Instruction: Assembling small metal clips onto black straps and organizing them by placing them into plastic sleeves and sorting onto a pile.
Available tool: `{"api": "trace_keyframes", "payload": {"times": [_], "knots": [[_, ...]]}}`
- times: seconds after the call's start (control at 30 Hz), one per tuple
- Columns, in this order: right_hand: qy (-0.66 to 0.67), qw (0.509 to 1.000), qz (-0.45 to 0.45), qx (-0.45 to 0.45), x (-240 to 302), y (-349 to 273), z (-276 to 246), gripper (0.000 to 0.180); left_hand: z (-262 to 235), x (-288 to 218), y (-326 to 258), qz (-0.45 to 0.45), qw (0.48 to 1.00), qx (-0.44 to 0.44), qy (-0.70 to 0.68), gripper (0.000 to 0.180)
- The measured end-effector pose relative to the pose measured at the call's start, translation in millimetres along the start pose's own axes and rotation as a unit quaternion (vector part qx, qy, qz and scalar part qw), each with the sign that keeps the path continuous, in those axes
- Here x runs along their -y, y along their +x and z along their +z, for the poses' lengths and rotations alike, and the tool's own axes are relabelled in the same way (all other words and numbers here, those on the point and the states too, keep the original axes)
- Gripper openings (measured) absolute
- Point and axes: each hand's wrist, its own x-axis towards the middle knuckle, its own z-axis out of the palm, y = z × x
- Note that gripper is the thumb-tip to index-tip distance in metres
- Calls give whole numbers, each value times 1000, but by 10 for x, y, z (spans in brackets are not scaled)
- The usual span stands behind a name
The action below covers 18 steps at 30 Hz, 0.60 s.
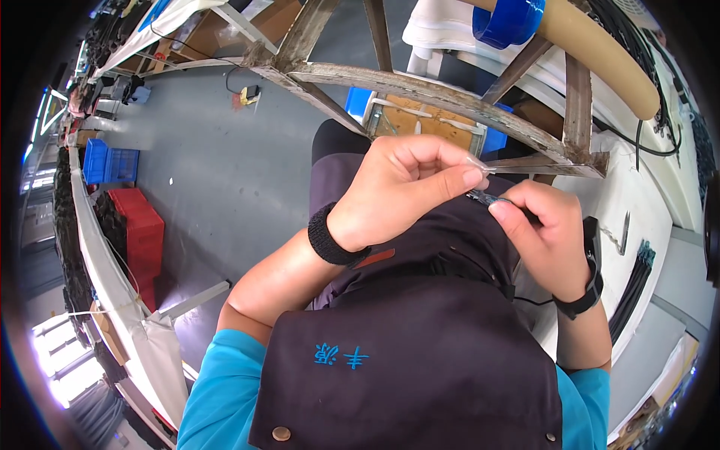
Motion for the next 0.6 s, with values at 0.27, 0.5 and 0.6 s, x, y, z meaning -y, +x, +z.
{"api": "trace_keyframes", "payload": {"times": [0.27,0.5,0.6], "knots": [[438,810,348,177,-221,67,-50,25,106,268,-114,42,997,-17,-68,28],[509,805,283,115,-294,-251,159,36,73,272,-186,-68,983,-92,-145,21],[343,914,216,-19,-451,-620,223,28,27,185,-213,-111,968,-95,-206,19]]}}
